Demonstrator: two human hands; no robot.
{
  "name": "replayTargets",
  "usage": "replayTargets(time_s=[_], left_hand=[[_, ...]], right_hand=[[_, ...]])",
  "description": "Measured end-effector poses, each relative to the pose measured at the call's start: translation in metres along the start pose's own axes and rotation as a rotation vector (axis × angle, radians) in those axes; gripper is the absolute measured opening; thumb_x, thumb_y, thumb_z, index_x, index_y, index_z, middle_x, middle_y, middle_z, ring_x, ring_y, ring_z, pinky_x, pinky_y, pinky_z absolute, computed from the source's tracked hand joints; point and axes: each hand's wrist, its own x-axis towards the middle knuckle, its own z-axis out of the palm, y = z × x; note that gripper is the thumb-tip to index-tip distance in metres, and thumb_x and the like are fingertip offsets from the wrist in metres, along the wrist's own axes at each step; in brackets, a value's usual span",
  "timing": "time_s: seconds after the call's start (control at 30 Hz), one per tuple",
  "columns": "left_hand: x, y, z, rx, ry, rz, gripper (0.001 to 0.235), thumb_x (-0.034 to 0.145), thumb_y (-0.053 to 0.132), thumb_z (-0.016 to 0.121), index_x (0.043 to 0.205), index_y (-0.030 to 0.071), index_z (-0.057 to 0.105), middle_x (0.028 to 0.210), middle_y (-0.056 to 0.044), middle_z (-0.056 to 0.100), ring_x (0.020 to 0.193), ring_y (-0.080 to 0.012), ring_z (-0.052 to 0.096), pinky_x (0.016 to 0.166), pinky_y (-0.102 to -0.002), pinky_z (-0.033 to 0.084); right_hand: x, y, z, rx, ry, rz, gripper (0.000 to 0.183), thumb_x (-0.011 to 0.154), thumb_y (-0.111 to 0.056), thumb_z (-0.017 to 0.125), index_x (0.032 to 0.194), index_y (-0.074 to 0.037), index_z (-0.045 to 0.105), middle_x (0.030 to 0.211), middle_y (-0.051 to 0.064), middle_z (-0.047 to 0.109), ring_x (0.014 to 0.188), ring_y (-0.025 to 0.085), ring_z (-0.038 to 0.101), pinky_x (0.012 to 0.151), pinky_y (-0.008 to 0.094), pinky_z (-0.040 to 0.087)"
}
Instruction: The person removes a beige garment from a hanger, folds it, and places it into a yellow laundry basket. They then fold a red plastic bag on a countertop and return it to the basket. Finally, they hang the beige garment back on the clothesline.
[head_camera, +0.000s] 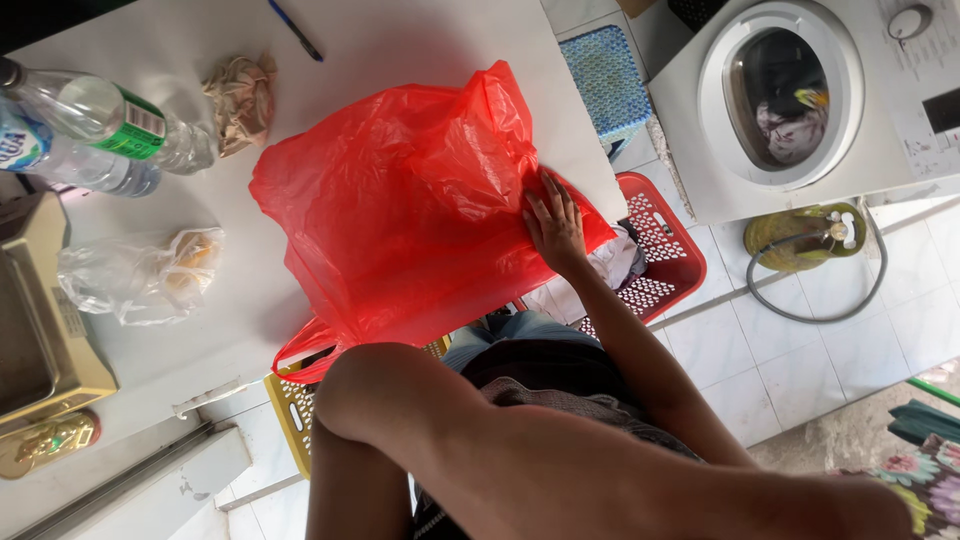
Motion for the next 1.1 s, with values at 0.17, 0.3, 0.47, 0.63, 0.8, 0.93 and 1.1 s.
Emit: replayTargets(time_s=[0.17,0.3,0.47,0.63,0.8,0.93,1.1], left_hand=[[-0.016,-0.004,0.004,0.066,0.002,0.015,0.036,0.096,0.015,0.068,0.131,0.02,0.065,0.121,-0.002,0.075,0.114,-0.0211,0.073,0.106,-0.039,0.056],[-0.038,-0.007,-0.005,0.131,0.013,-0.014,0.035,0.096,0.014,0.068,0.13,0.019,0.065,0.12,-0.001,0.074,0.114,-0.0211,0.073,0.107,-0.039,0.055],[-0.05,-0.006,-0.005,0.207,0.006,-0.02,0.033,0.096,0.013,0.068,0.128,0.019,0.065,0.12,0.0,0.074,0.114,-0.021,0.072,0.107,-0.039,0.055],[-0.05,-0.004,0.002,0.274,0.025,-0.019,0.032,0.096,0.011,0.069,0.127,0.018,0.065,0.119,0.0,0.073,0.113,-0.0209,0.072,0.108,-0.039,0.054],[-0.059,-0.013,0.01,0.352,0.087,-0.022,0.031,0.095,0.009,0.069,0.125,0.018,0.065,0.118,0.001,0.072,0.113,-0.0209,0.071,0.109,-0.039,0.053],[-0.087,-0.07,0.01,0.552,0.382,-0.115,0.03,0.095,0.008,0.069,0.124,0.017,0.065,0.118,0.002,0.071,0.112,-0.0208,0.07,0.109,-0.039,0.053],[-0.162,-0.208,0.012,0.939,0.972,-0.887,0.042,0.107,0.034,0.065,0.145,0.016,0.059,0.15,-0.007,0.053,0.137,-0.0296,0.052,0.121,-0.058,0.027]], right_hand=[[0.0,-0.001,-0.002,-0.016,-0.004,0.0,0.042,0.106,-0.029,0.061,0.146,-0.016,0.056,0.167,0.011,0.031,0.151,0.035,0.034,0.118,0.055,0.035],[0.0,-0.001,0.001,-0.022,0.027,-0.013,0.043,0.107,-0.029,0.061,0.147,-0.016,0.056,0.167,0.01,0.03,0.151,0.034,0.034,0.118,0.054,0.035],[0.001,-0.001,0.001,-0.039,0.022,-0.006,0.042,0.106,-0.029,0.061,0.147,-0.017,0.056,0.167,0.01,0.031,0.151,0.034,0.034,0.119,0.053,0.035],[0.0,0.0,-0.001,-0.061,0.012,-0.017,0.043,0.106,-0.029,0.061,0.147,-0.016,0.057,0.166,0.01,0.031,0.15,0.035,0.036,0.117,0.055,0.034],[-0.004,0.002,0.004,-0.043,-0.017,0.004,0.041,0.108,-0.028,0.059,0.147,-0.016,0.056,0.167,0.012,0.03,0.15,0.037,0.036,0.117,0.055,0.035],[-0.003,0.011,0.008,-0.014,0.031,-0.004,0.039,0.107,-0.028,0.059,0.145,-0.018,0.057,0.167,0.011,0.032,0.15,0.035,0.037,0.118,0.054,0.036],[-0.007,0.012,0.007,-0.005,0.01,-0.021,0.045,0.106,-0.027,0.058,0.148,-0.014,0.054,0.166,0.013,0.031,0.15,0.037,0.035,0.117,0.056,0.034]])
